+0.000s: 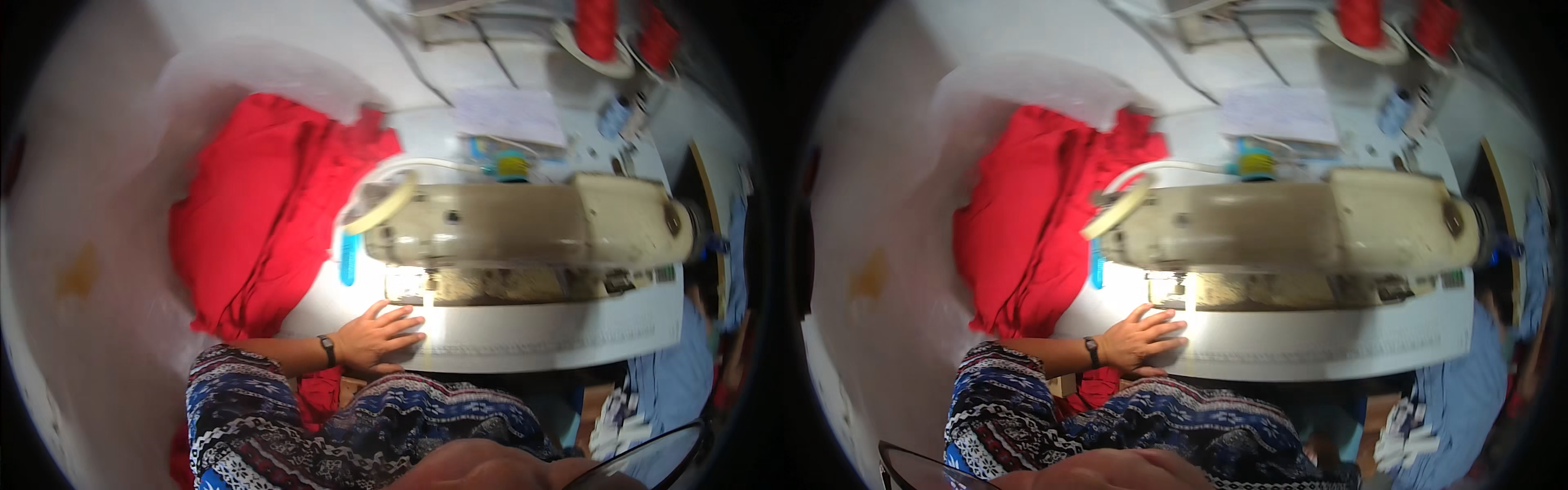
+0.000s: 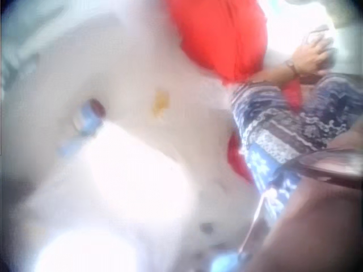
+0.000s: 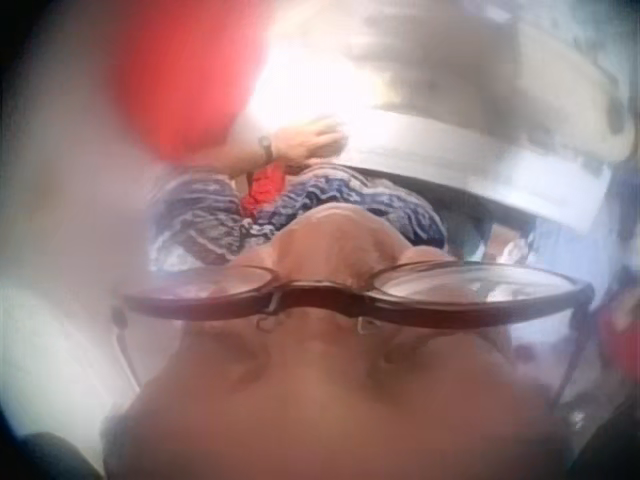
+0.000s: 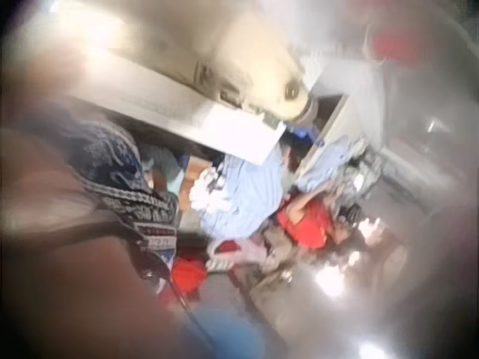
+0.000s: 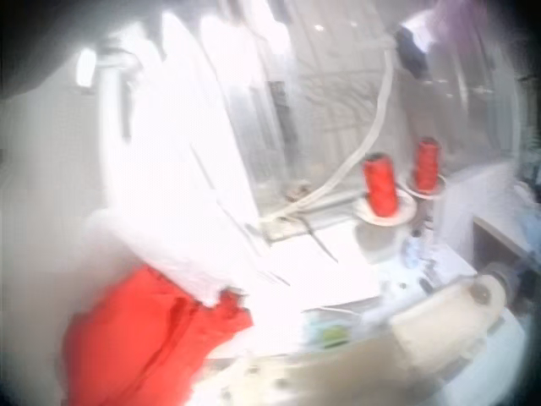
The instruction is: The person uses a sewing machine to attach white fabric strips to red garments. They pick up red garments from a pile, position them under the sewing needle to attach the strips, and use handheld shears to trim excess thread and material.
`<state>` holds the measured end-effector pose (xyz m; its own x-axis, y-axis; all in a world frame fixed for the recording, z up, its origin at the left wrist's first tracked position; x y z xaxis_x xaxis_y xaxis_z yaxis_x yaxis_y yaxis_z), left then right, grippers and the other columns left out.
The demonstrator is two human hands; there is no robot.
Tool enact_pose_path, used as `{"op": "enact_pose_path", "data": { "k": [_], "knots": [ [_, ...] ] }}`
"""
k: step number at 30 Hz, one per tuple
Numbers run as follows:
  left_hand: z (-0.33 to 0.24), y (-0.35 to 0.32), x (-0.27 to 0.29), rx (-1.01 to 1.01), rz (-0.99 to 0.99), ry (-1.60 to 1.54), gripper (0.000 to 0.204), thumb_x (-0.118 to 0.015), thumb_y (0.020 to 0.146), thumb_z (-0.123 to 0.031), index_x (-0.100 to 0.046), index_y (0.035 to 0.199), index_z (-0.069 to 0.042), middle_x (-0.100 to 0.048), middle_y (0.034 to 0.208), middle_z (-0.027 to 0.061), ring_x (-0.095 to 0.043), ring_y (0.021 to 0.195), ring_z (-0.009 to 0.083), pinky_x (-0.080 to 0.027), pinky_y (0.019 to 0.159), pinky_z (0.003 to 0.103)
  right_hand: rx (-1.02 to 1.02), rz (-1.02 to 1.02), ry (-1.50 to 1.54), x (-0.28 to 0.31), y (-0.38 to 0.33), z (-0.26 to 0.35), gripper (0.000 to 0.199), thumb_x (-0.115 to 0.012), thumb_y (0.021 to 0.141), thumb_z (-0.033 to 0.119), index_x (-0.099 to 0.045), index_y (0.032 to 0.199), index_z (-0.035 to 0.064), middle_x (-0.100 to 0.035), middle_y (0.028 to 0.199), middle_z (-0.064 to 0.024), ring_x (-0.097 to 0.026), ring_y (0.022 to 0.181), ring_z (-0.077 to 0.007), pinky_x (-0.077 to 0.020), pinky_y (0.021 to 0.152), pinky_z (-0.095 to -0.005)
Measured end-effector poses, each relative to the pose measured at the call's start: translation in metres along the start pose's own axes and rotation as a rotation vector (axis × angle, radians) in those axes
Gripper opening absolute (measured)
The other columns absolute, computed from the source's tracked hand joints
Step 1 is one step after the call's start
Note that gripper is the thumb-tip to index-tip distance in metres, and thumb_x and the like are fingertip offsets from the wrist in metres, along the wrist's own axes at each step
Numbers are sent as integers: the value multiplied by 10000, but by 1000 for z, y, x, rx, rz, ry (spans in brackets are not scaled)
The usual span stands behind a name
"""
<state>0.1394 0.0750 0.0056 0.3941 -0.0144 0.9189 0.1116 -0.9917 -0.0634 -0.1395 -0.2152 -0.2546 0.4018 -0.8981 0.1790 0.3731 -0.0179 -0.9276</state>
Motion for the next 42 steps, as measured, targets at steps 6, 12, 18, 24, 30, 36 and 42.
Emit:
{"op": "enact_pose_path", "data": {
  "k": [6, 12, 18, 24, 30, 36, 42],
  "knots": [
    [56, -5, 33, -11, -294, 3, 563, -687, 797, -354, -526, 1258, -75, -468, 1367, 136, -440, 1275, 310, -363, 1026, 442, 95, -53, -118, -7, 5, 48, 513, -628, 865, 499, -647, 1157, 78, -669, 1087, -93, -636, 981, -174, -519, 827, -349],
    [47, -3, 42, 66, -562, 88, 462, -699, 772, -310, -567, 1140, -64, -504, 1299, 148, -490, 1178, 331, -384, 989, 434, 420, -140, -222, -8, -100, 145, 543, -636, 856, 514, -631, 1199, 92, -657, 1121, -95, -624, 1026, -177, -515, 846, -361],
    [85, -20, 46, 75, -525, 131, 421, -694, 764, -284, -580, 1103, -61, -547, 1254, 137, -516, 1153, 297, -388, 990, 416, 1576, 356, 18, -61, -341, 434, 1041, -469, 744, 817, -549, 1225, -103, -516, 1300, -282, -531, 1180, -394, -401, 994, -470],
    [87, -29, 60, 166, -838, 132, 332, -642, 761, -135, -609, 1070, -17, -608, 1120, 149, -575, 1040, 318, -442, 923, 414, 2191, 906, -343, -170, -457, 467, 965, -367, 872, 732, -526, 1218, -154, -573, 1204, -315, -439, 1244, -493, -129, 1121, -572],
    [104, -44, 71, 294, -964, 174, 430, -642, 748, -114, -552, 1160, -30, -538, 1237, 149, -486, 1172, 323, -367, 990, 441, 1997, 696, -246, -161, -455, 475, 876, -387, 876, 716, -601, 1185, -75, -637, 1124, -257, -442, 1261, -458, -145, 1125, -555],
    [142, -86, 99, 671, -1062, 455, 539, -682, 761, -185, -504, 1262, -96, -507, 1296, 111, -414, 1252, 312, -319, 983, 562, 1270, -347, -155, -70, -300, 436, 585, -771, 753, 346, -614, 1194, -5, -611, 1223, -181, -557, 1183, -282, -383, 1022, -397],
    [235, -139, 156, 654, -979, 272, 230, -589, 890, -229, -607, 1071, -88, -602, 1136, 132, -544, 1074, 350, -427, 863, 520, 927, -233, 71, -57, -142, 441, 300, -660, 878, 174, -639, 1127, 7, -679, 889, -45, -583, 783, -87, -475, 750, -248]
  ]
}}
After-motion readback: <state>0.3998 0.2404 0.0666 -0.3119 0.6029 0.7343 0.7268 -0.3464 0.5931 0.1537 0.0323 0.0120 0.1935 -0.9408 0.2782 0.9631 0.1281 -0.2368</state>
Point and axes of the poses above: each hand's wrist, its own y-axis towards the middle knuckle, its own x-axis out of the back of the hand, z = x × y, the point moved 9 cm from there along y, towards the middle knuckle
